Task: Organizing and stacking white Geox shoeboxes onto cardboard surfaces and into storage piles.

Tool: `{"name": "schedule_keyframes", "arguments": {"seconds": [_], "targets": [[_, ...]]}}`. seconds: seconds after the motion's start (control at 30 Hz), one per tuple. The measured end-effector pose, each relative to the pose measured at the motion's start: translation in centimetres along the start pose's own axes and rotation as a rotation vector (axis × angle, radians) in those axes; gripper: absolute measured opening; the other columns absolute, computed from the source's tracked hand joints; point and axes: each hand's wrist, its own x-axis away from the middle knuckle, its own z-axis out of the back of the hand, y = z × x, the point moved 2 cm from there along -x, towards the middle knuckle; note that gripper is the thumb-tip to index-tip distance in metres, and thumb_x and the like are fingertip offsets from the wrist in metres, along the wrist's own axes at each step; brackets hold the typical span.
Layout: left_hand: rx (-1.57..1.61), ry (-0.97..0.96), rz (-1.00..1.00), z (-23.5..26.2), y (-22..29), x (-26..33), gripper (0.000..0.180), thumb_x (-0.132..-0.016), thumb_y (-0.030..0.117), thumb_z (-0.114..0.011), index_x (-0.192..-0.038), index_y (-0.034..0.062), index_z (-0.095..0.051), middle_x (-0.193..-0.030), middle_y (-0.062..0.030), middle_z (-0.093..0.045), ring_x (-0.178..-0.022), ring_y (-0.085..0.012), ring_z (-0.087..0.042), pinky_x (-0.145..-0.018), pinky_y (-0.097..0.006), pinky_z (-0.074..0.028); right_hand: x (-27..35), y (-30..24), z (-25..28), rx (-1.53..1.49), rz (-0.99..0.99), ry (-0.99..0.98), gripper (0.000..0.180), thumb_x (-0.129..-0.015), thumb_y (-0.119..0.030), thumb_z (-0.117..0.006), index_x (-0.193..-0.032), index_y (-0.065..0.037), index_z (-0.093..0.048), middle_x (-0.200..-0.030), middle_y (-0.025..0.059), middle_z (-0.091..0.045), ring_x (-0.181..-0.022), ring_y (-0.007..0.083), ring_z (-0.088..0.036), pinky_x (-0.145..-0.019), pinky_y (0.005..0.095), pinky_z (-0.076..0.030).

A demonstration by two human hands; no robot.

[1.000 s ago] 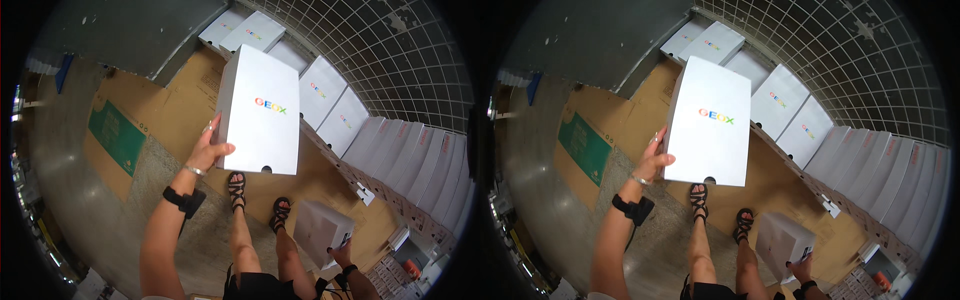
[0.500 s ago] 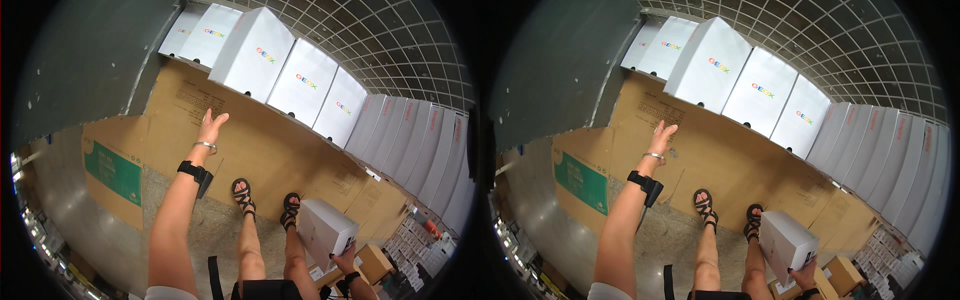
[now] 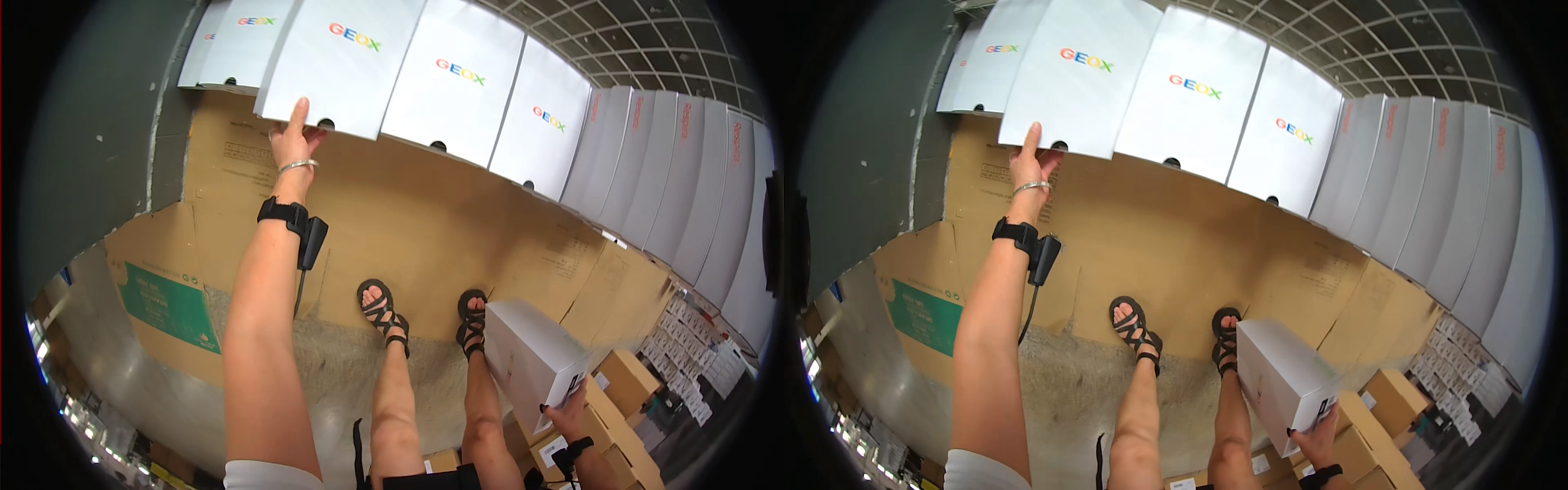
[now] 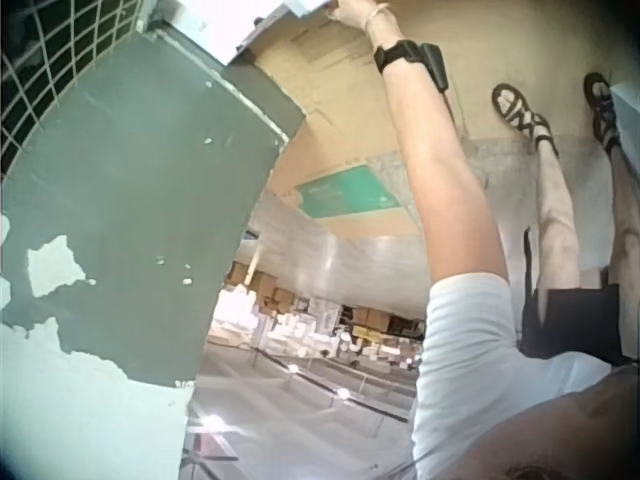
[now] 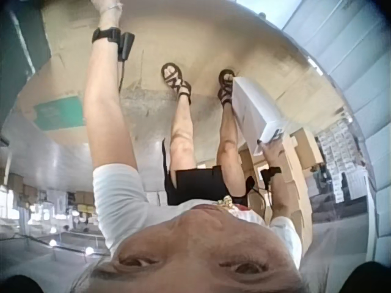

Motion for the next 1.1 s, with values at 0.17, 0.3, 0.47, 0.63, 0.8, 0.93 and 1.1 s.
{"name": "schedule_keyframes", "arguments": {"seconds": [0.17,0.3,0.47,0.63,0.8,0.93,1.1], "targets": [[0.090,0.078,-0.040,-0.9,0.2,1.4,0.056,-0.068,0.041,-0.066,-0.099,-0.0005,-0.045,-0.083,-0.0100,-0.051,-0.062,-0.0177,-0.053,-0.050,-0.030,-0.047,-0.1,1.9,-0.6,-0.145,0.033,0.067,0.106,-0.044,-0.017,-0.072,-0.126,0.007,-0.010,-0.114,0.0216,-0.032,-0.109,0.0342,-0.033,-0.094,0.0376,-0.027],[0.195,0.030,0.205,1.9,-2.3,3.5,0.047,-0.072,0.033,-0.064,-0.104,0.0049,-0.045,-0.091,-0.0071,-0.052,-0.080,-0.0194,-0.053,-0.065,-0.033,-0.047,-0.8,0.8,0.1,-0.165,0.010,0.046,0.106,-0.043,-0.015,-0.072,-0.127,0.005,-0.011,-0.113,0.0193,-0.033,-0.108,0.0320,-0.035,-0.094,0.0373,-0.028],[0.141,-0.078,0.136,1.3,-4.0,-1.9,0.036,-0.071,0.009,-0.065,-0.100,0.0019,-0.044,-0.094,-0.0096,-0.051,-0.086,-0.0217,-0.051,-0.072,-0.037,-0.045,-1.7,2.1,-1.2,-0.143,0.030,0.008,0.106,-0.043,-0.015,-0.071,-0.127,0.005,-0.011,-0.113,0.0185,-0.033,-0.107,0.0312,-0.035,-0.093,0.0372,-0.028],[-0.333,-0.178,0.013,-3.4,-2.5,1.1,0.050,-0.068,0.007,-0.066,-0.109,-0.0023,-0.038,-0.108,-0.0164,-0.047,-0.100,-0.0247,-0.048,-0.074,-0.037,-0.044,-1.3,2.3,-0.2,-0.140,0.051,0.051,0.104,-0.043,-0.014,-0.070,-0.127,0.006,-0.012,-0.111,0.0191,-0.035,-0.106,0.0318,-0.036,-0.093,0.0376,-0.028],[-0.587,-0.473,0.169,1.8,-7.0,9.0,0.075,-0.070,0.011,-0.065,-0.131,0.0049,-0.022,-0.130,-0.0210,-0.031,-0.117,-0.0267,-0.036,-0.089,-0.035,-0.040,-0.9,1.9,1.2,-0.137,0.013,0.090,0.105,-0.043,-0.019,-0.073,-0.125,0.008,-0.013,-0.110,0.0199,-0.036,-0.105,0.0315,-0.036,-0.092,0.0364,-0.030],[-1.077,-0.496,0.319,12.2,-9.3,17.9,0.064,-0.067,0.013,-0.066,-0.123,0.0032,-0.037,-0.115,-0.0120,-0.050,-0.107,-0.0207,-0.047,-0.090,-0.033,-0.037,-0.4,1.8,2.3,-0.004,0.023,0.107,0.110,-0.043,-0.026,-0.076,-0.125,0.010,-0.012,-0.108,0.0229,-0.037,-0.103,0.0346,-0.038,-0.089,0.0371,-0.033],[-1.086,-0.545,0.459,15.6,-10.2,28.9,0.056,-0.064,0.016,-0.069,-0.112,-0.0007,-0.046,-0.096,-0.0092,-0.055,-0.084,-0.0172,-0.054,-0.076,-0.029,-0.045,2.1,4.5,6.7,-0.071,-0.037,0.104,0.107,-0.046,-0.029,-0.076,-0.124,0.009,-0.014,-0.110,0.0254,-0.037,-0.103,0.0365,-0.038,-0.089,0.0391,-0.034]]}}
